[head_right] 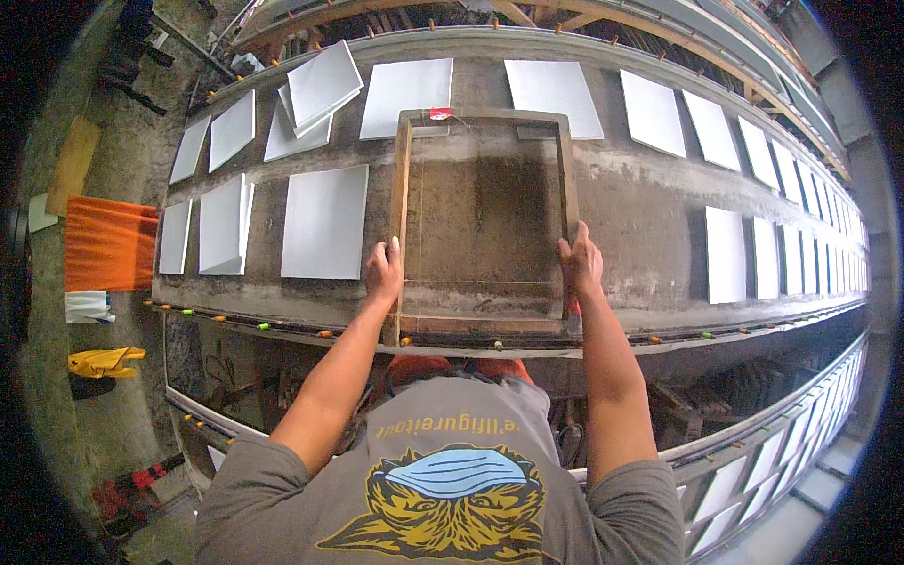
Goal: The person repeatedly picks up white rectangular panels, places them into a wooden frame on a curved conveyor, presses them flat, and then removes them to place them on the conveyor. The cycle continues with multiple panels throughout the clip.
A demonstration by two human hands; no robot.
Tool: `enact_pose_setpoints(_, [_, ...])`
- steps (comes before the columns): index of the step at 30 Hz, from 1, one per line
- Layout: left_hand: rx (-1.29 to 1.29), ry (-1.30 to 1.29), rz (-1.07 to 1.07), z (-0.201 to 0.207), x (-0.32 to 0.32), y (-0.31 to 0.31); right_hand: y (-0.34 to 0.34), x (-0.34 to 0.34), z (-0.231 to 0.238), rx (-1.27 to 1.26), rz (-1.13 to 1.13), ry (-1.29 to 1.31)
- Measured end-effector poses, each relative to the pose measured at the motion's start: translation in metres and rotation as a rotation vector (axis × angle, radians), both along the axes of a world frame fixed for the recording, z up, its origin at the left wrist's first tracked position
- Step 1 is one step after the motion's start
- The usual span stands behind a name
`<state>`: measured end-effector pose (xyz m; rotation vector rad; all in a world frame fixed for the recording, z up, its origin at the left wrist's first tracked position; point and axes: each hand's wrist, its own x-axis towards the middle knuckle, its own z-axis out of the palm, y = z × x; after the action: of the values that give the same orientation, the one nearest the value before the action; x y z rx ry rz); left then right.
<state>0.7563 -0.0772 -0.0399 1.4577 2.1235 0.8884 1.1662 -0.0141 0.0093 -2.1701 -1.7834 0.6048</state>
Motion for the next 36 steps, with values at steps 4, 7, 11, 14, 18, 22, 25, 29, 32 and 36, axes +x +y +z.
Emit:
enact_pose_setpoints(4, [0.033,-0.002,0.021,0.009,0.008,-0.006,-0.004,0.0,0.003,0.004,-0.005,0.005])
enact_pose_setpoints(7, [0.038,0.005,0.03,0.009,0.009,-0.007,-0.006,0.002,0.001,0.027,-0.002,0.007])
enact_pose_setpoints(11, [0.042,0.001,-0.008,0.008,0.008,-0.007,-0.011,0.005,-0.005,0.122,0.023,-0.018])
enact_pose_setpoints(14, [0.03,-0.007,-0.025,0.007,0.008,-0.007,-0.01,0.004,-0.004,0.095,0.025,0.014])
enact_pose_setpoints(18, [0.075,0.014,-0.05,0.005,0.008,-0.009,-0.01,0.003,0.0,0.071,0.01,0.018])
enact_pose_setpoints(22, [0.017,0.007,-0.047,0.01,0.011,-0.008,-0.01,0.0,0.007,0.018,-0.007,0.043])
enact_pose_setpoints(25, [0.015,0.024,-0.06,0.01,0.011,-0.008,-0.008,0.001,0.002,0.025,-0.003,0.033])
enact_pose_setpoints(29, [0.028,0.166,-0.073,0.005,0.01,-0.009,-0.011,0.005,-0.006,0.079,0.011,0.027])
enact_pose_setpoints(32, [0.064,0.217,-0.059,0.004,0.011,-0.009,-0.012,0.005,-0.009,0.107,0.012,0.003])
enact_pose_setpoints(36, [0.073,0.127,-0.032,0.006,0.006,-0.013,-0.008,-0.006,0.008,0.011,0.006,-0.097])
